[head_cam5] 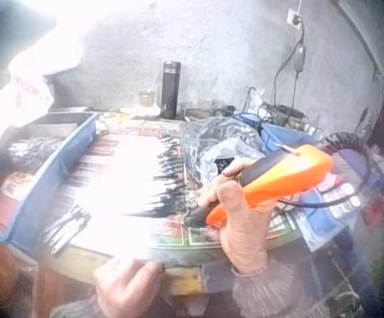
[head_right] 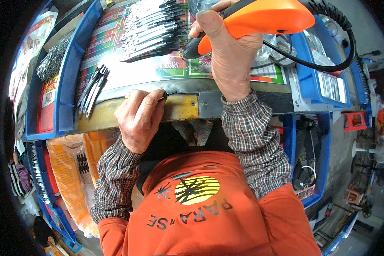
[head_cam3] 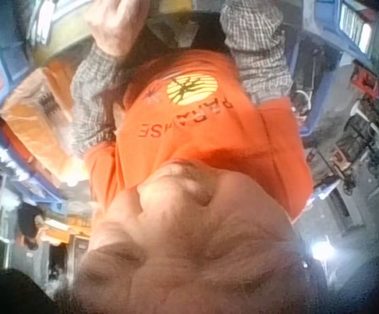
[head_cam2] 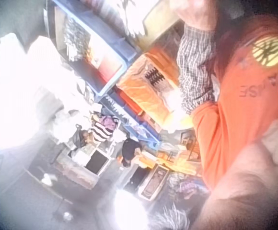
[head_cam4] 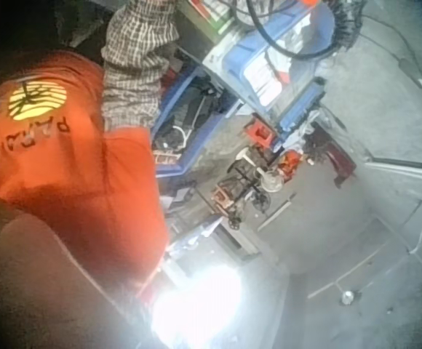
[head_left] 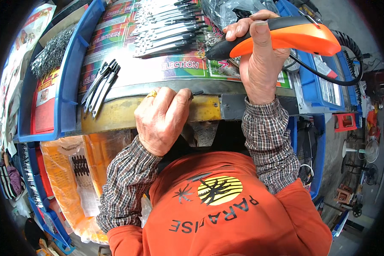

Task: The person assembles small black plastic components on a workbench using an electric screwdriver.

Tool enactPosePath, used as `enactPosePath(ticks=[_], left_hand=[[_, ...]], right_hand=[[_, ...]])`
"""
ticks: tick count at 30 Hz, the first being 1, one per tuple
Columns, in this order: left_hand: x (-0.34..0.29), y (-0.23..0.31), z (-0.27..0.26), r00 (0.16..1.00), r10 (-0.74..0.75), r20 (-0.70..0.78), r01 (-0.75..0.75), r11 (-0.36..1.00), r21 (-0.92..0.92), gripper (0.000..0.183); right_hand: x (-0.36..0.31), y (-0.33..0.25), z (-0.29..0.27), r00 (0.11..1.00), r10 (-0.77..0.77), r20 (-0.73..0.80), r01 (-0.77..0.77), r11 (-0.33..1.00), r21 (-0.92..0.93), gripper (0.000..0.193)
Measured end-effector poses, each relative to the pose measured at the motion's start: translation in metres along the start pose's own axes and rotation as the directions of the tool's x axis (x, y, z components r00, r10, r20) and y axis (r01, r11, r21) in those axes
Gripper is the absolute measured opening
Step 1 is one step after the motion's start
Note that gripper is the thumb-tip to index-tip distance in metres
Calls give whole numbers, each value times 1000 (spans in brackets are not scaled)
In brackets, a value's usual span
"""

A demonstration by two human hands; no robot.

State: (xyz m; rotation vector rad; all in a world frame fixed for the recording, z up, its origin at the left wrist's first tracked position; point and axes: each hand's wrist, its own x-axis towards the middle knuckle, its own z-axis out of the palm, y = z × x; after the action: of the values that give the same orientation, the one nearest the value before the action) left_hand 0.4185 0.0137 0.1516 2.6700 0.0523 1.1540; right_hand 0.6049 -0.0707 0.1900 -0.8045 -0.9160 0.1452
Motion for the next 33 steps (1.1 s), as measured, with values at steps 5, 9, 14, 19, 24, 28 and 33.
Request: enactPosePath(ticks=[5,9,14,19,24,28,33], left_hand=[[-1,-3,2,1000,1,-8,-1,1000,1,26],[-1,-2,1,1000,-5,2,5,1000,20,25],[-1,0,-3,996,-71,49,71,997,10,26],[-1,-1,0,998,-57,40,57,998,9,26],[-2,-4,3,999,-32,-19,32,999,-4,26],[-3,-1,1,999,-43,-24,42,999,-27,25],[-1,1,0,998,-40,-44,39,999,-37,24]], right_hand=[[0,3,1,1000,-3,-6,4,1000,6,30],[0,4,2,1000,2,-10,-2,1000,-9,31],[-2,3,2,1000,14,-12,-14,1000,11,32],[-8,-14,8,996,82,-38,-80,996,46,44],[-14,-27,16,984,179,1,-176,968,178,49],[-17,-33,16,981,190,46,-196,951,241,55],[-20,-37,16,979,180,91,-199,937,287,56]])
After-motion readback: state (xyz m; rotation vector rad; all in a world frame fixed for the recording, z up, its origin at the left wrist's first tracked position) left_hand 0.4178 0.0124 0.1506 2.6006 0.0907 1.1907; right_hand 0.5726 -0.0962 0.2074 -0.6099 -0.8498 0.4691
